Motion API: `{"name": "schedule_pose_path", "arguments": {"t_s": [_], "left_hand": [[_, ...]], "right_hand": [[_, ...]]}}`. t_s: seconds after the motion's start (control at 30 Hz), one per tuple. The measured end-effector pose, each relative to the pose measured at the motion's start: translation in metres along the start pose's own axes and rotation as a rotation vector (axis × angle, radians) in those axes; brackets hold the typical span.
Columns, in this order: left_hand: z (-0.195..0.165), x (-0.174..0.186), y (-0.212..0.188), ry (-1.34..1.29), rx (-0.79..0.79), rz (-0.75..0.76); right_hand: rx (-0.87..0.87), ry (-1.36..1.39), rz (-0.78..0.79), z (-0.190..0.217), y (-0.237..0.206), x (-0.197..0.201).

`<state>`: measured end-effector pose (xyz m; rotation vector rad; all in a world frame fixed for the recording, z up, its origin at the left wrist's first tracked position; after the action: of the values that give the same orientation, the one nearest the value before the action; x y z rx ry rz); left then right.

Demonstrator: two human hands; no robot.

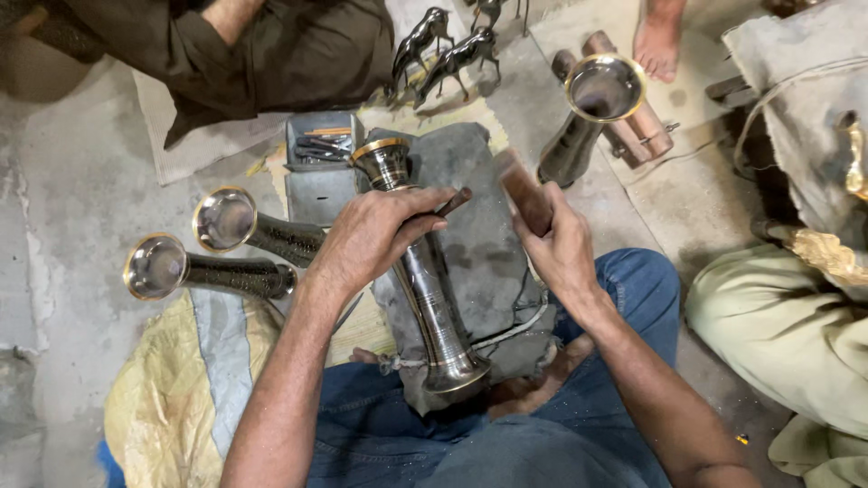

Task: The person uses a hammer and a metal punch to engrave a design onto a silver-colored metal vase. They repeatedly strike the punch against the vase's surface while rotating it to continue the pattern.

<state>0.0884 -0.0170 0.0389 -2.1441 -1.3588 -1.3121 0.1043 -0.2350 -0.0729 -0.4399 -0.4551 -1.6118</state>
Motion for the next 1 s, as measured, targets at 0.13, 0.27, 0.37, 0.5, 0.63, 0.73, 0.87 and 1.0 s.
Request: {"name": "schedule_pose_path", "arguments": {"t_s": [0.13,0.27,0.37,0.5,0.63,0.73,0.87,1.0], "left_hand": [[-0.006,0.001,-0.004,0.026,-0.051,-0.034],[0.001,-0.004,-0.010,0.019,-0.046,-0.039],[0.012,-0.007,-0.014,-0.059,-0.023,-0.105],[0.037,-0.003,-0.024,-0.181,0.128,-0.272],[0.037,0.001,-0.026,-0.190,0.060,-0.327],[0.048,-0.006,-0.028,-0.261,0.222,-0.239],[0.031,0.001,-0.023,-0.168,0.030,-0.229],[0.025,0.004,-0.021,-0.145,0.000,-0.159]], "right_hand": [[0.139,-0.112,0.004,0.013,-0.002,0.003],[0.233,-0.100,-0.008,0.022,-0.005,0.010],[0.206,-0.105,0.004,0.024,-0.005,0.012],[0.062,-0.062,0.030,0.021,0.000,0.013],[0.285,-0.068,0.085,0.047,-0.002,0.013],[0.447,-0.052,0.061,0.066,-0.006,0.019],[0.505,-0.115,-0.104,0.078,-0.002,0.027],[-0.008,0.001,0.023,0.040,0.022,0.011]]}}
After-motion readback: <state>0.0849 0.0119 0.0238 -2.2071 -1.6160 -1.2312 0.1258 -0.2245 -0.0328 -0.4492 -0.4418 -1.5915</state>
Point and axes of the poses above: each hand's wrist, its own y-axis towards the middle knuckle, its own x-axis out of the back of the hand, z = x × y, the point moved 8 cm from there along y, towards the middle knuckle, and after that the axes turned 12 degrees about -x, right-handed, at the moved point
